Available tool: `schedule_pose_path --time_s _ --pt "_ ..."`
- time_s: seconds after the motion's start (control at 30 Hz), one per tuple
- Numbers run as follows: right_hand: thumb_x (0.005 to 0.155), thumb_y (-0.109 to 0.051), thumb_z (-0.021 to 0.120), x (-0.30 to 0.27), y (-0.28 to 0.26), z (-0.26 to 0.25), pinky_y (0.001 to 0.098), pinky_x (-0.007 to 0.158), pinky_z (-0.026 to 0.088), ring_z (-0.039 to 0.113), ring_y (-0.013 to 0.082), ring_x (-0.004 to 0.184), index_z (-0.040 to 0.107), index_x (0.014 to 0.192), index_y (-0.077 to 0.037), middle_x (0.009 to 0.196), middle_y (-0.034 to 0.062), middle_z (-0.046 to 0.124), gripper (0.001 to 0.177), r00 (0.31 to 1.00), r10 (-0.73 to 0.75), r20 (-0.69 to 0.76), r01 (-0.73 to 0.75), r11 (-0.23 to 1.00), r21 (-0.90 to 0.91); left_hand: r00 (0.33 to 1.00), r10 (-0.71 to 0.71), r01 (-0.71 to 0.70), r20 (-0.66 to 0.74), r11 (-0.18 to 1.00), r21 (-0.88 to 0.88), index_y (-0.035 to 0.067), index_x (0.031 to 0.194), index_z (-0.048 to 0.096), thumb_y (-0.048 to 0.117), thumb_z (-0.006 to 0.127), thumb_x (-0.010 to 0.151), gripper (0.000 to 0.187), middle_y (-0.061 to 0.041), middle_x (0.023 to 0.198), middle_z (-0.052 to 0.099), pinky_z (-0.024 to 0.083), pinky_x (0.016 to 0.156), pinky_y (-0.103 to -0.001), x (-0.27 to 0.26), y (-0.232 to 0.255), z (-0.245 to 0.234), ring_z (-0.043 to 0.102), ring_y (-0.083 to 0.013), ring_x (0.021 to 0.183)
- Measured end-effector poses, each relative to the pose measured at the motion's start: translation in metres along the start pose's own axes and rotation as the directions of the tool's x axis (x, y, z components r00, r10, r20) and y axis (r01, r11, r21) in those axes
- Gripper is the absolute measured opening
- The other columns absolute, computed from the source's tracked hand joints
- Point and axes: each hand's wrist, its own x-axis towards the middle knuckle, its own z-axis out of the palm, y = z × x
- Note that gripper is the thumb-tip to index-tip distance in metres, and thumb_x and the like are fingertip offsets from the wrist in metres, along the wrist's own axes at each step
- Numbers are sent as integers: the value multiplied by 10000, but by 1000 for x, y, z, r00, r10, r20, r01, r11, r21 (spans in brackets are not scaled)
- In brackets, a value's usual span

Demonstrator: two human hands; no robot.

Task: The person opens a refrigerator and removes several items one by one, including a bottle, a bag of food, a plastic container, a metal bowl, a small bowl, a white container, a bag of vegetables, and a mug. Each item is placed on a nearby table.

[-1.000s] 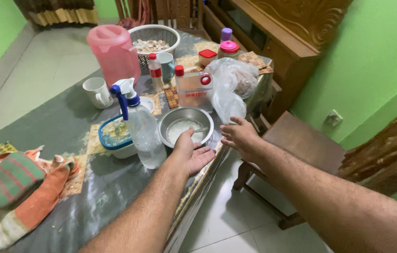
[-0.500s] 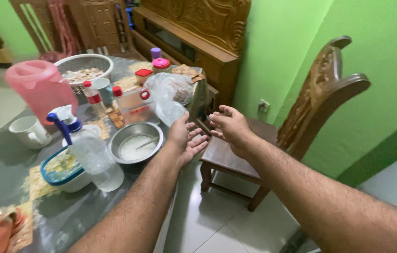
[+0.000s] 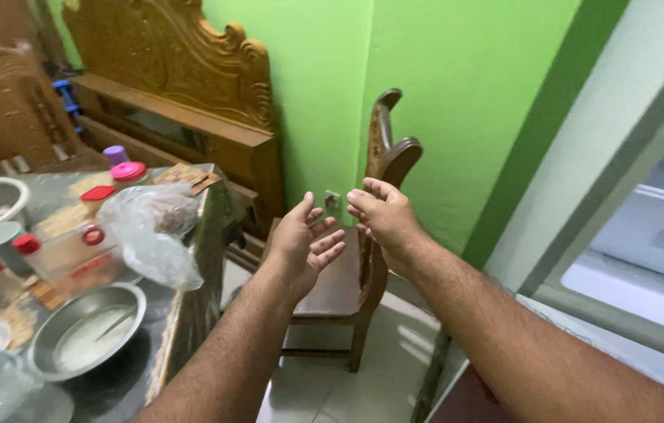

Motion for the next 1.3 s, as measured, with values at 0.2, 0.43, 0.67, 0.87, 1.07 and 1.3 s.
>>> schedule_pose_path --time_s 0.2,0.43,0.67,0.87,1.07,1.3 --pt "932 -296 637 -15 -26 -86 444 1080 460 611 186 1251 382 1532 -94 1406 73 624 682 987 -92 -131 85 995 -60 993 -19 13 116 998 54 53 1392 509 518 550 956 638 -157 1320 590 561 932 -444 16 -32 86 631 -326 1173" --pt "925 -289 653 -39 -50 -183 378 978 482 646 157 1160 462 1479 -86 1334 49 681 620 924 -220 -311 217 975 -47 947 -51 32 318 997 66 53 1333 536 473 566 961 562 -158 1293 624 566 921 -438 15 -63 190 660 -336 1132" --pt "936 -260 651 -74 -69 -261 328 895 488 630 131 1062 488 1455 -43 1252 70 691 586 850 -299 -434 311 949 -44 846 -77 19 527 993 114 28 1316 537 413 520 994 502 -173 1288 619 575 948 -422 -15 -80 283 652 -302 1127" --pt "950 -257 607 -107 -84 -300 335 940 510 644 131 1096 463 1460 -50 1274 76 689 569 814 -302 -496 276 953 -128 807 -112 13 580 985 171 17 1326 518 376 478 1011 480 -192 1271 635 571 978 -416 -40 -98 331 663 -276 1121" --pt "945 -244 597 -127 -88 -329 358 990 528 652 169 1160 471 1456 -52 1325 95 656 559 776 -305 -553 282 951 -129 789 -138 44 599 985 169 9 1339 518 350 502 1006 478 -189 1270 613 565 987 -423 -49 -116 361 653 -294 1134" --pt "953 -237 577 -139 -94 -353 372 1009 529 650 195 1194 458 1467 -61 1348 98 648 555 728 -319 -607 303 944 -131 740 -173 75 650 981 176 2 1332 522 349 527 992 486 -177 1236 629 568 968 -418 -48 -127 392 655 -297 1110"
